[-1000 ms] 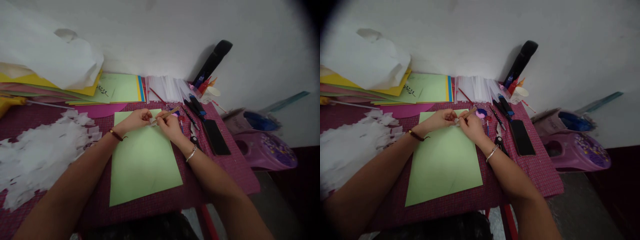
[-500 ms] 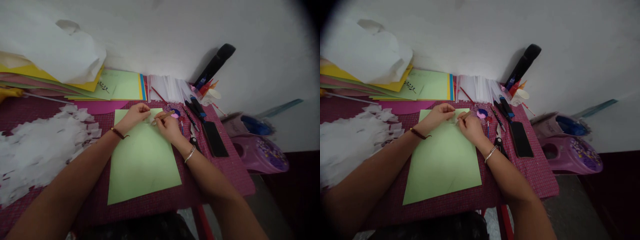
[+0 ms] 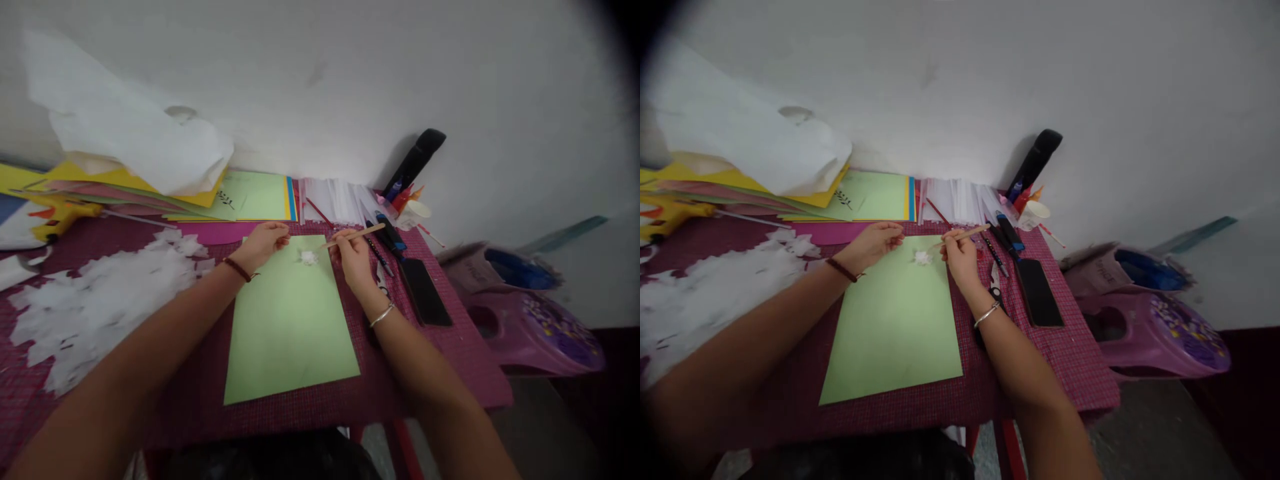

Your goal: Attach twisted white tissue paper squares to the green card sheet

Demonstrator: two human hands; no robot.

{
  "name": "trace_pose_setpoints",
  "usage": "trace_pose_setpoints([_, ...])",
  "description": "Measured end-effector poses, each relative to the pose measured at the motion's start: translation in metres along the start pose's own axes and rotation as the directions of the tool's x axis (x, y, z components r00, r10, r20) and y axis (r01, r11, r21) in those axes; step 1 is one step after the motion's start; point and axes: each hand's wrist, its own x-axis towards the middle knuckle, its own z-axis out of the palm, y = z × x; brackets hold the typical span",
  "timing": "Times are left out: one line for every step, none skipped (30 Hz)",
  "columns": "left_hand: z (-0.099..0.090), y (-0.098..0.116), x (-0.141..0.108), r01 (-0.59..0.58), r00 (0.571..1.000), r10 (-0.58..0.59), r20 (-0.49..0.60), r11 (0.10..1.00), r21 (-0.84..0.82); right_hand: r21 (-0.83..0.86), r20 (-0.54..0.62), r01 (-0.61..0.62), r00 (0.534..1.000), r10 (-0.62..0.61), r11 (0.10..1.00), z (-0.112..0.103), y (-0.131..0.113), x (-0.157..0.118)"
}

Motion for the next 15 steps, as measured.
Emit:
trace_pose_setpoints([-0.005, 0.009, -0.001, 0.014, 1.0, -0.014, -0.005, 0.999, 0.037, 0.005, 0.049, -0.031, 0.998, 0.031, 1.0, 0.0, 0.001, 0.001])
trace_pose_setpoints([-0.01, 0.02, -0.002, 0.016, 1.0, -0.015, -0.012, 0.997, 0.073, -0.015, 0.121, -0.05, 0.991, 0.052, 0.999, 0.0, 0.003, 0.002])
trace_pose_setpoints([-0.018, 0.031, -0.005, 0.006, 1.0, -0.004, -0.025, 0.995, 0.101, -0.046, 0.196, -0.056, 0.979, 0.064, 0.997, 0.001, 0.005, 0.002])
trace_pose_setpoints([-0.026, 0.044, -0.008, -0.012, 0.999, 0.018, -0.047, 0.992, 0.128, -0.078, 0.256, -0.047, 0.965, 0.066, 0.996, 0.003, 0.007, 0.002])
trace_pose_setpoints([-0.037, 0.056, -0.013, -0.032, 0.996, 0.045, -0.074, 0.986, 0.165, -0.108, 0.297, -0.028, 0.953, 0.059, 0.994, 0.004, 0.009, 0.001])
trace_pose_setpoints([-0.049, 0.069, -0.02, -0.047, 0.992, 0.071, -0.1, 0.974, 0.221, -0.134, 0.314, -0.003, 0.948, 0.045, 0.991, 0.005, 0.011, 0.0])
trace_pose_setpoints([-0.062, 0.08, -0.027, -0.06, 0.988, 0.099, -0.123, 0.956, 0.288, -0.158, 0.314, 0.023, 0.949, 0.028, 0.987, 0.006, 0.013, -0.001])
trace_pose_setpoints([-0.076, 0.091, -0.036, -0.068, 0.983, 0.124, -0.137, 0.931, 0.358, -0.184, 0.308, 0.044, 0.951, 0.015, 0.982, 0.006, 0.014, -0.002])
trace_pose_setpoints([-0.091, 0.099, -0.045, -0.073, 0.979, 0.146, -0.145, 0.905, 0.419, -0.197, 0.269, 0.054, 0.963, 0.001, 0.979, 0.006, 0.016, -0.002])
trace_pose_setpoints([-0.107, 0.105, -0.054, -0.079, 0.974, 0.167, -0.15, 0.882, 0.465, -0.205, 0.255, 0.055, 0.967, -0.001, 0.977, 0.006, 0.017, -0.002])
trace_pose_setpoints([-0.122, 0.11, -0.063, -0.082, 0.97, 0.183, -0.162, 0.868, 0.489, -0.203, 0.243, 0.051, 0.97, 0.0, 0.978, 0.006, 0.018, -0.001])
trace_pose_setpoints([-0.136, 0.112, -0.071, -0.078, 0.964, 0.193, -0.182, 0.862, 0.5, -0.2, 0.239, 0.058, 0.971, -0.008, 0.978, 0.006, 0.019, -0.001])
trace_pose_setpoints([-0.149, 0.112, -0.077, -0.066, 0.96, 0.192, -0.202, 0.861, 0.505, -0.197, 0.238, 0.054, 0.971, -0.006, 0.979, 0.006, 0.019, 0.0])
trace_pose_setpoints([-0.16, 0.11, -0.082, -0.047, 0.959, 0.181, -0.216, 0.859, 0.511, -0.192, 0.233, 0.048, 0.972, -0.002, 0.98, 0.006, 0.019, 0.0])
trace_pose_setpoints([-0.17, 0.107, -0.085, -0.023, 0.963, 0.16, -0.217, 0.85, 0.526, -0.188, 0.231, 0.041, 0.973, 0.004, 0.981, 0.006, 0.019, 0.0])
